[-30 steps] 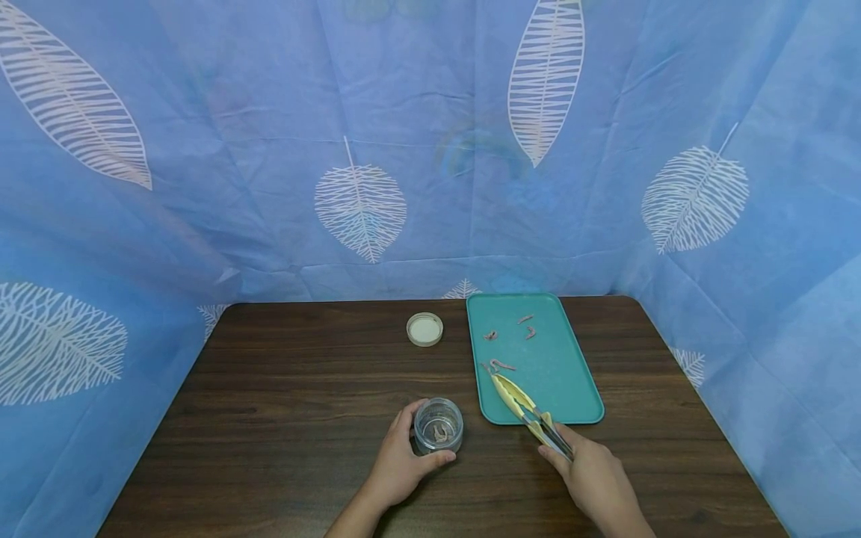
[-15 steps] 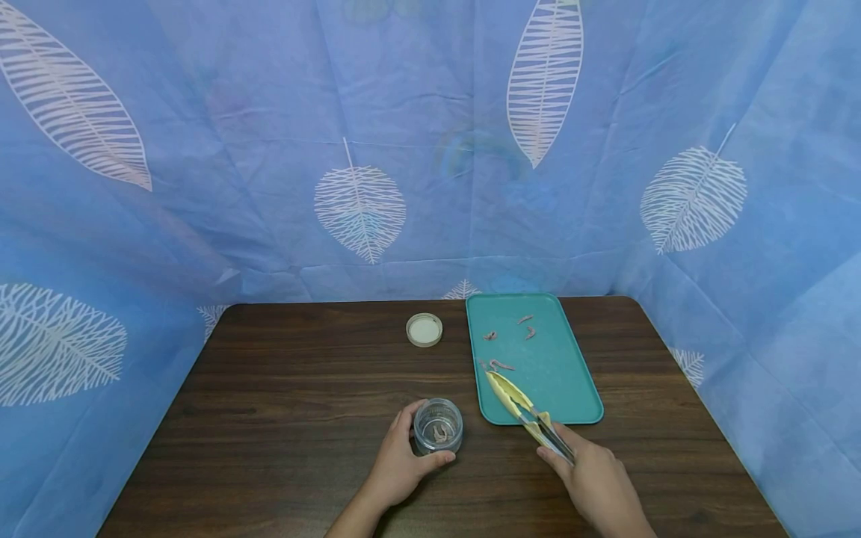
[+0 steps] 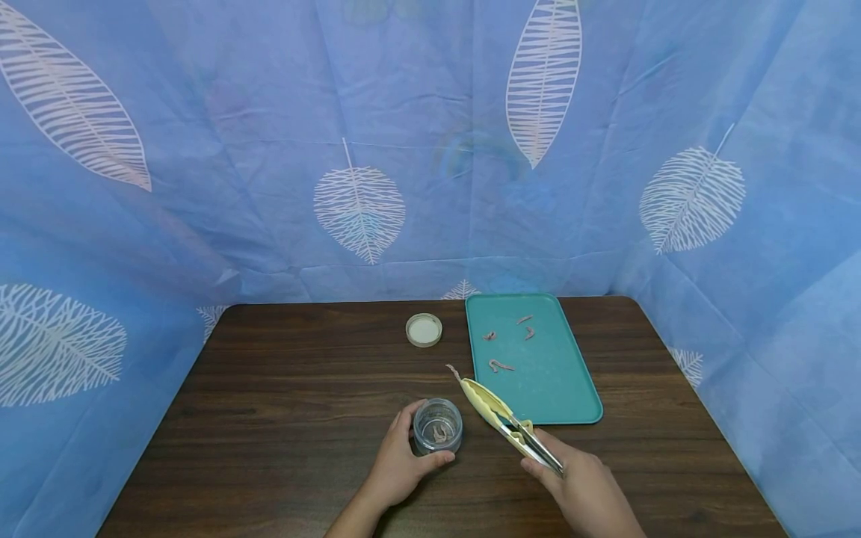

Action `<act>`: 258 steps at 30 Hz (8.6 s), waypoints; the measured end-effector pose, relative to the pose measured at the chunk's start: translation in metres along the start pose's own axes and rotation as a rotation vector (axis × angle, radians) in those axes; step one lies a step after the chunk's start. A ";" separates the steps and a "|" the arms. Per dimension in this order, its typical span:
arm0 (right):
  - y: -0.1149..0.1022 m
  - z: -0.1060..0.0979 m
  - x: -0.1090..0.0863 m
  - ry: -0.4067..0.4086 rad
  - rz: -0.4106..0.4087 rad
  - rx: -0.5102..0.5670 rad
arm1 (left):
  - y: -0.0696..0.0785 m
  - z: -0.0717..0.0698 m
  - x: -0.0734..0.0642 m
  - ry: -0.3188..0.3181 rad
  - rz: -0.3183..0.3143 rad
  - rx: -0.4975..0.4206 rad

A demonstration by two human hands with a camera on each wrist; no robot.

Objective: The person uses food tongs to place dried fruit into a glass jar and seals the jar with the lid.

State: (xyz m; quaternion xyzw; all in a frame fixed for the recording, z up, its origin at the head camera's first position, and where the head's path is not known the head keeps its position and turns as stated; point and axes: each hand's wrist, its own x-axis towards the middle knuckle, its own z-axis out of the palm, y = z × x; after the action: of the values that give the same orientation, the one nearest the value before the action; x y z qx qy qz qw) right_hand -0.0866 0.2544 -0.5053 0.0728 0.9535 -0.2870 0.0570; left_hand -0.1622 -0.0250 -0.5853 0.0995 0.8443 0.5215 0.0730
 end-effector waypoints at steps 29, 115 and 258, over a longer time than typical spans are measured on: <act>-0.002 -0.005 -0.027 -0.093 -0.137 -0.133 | 0.000 0.000 -0.001 0.012 0.017 0.007; 0.027 -0.002 0.033 0.000 0.122 -0.111 | 0.000 0.000 -0.002 -0.004 -0.008 -0.010; -0.017 -0.013 -0.026 -0.006 -0.014 -0.211 | 0.001 0.000 -0.002 -0.016 0.006 -0.008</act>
State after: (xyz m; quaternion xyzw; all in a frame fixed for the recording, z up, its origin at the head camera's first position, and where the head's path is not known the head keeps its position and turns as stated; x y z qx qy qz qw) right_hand -0.0643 0.2452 -0.4815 0.0590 0.9786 -0.1857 0.0654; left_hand -0.1602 -0.0249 -0.5842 0.1061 0.8412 0.5244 0.0785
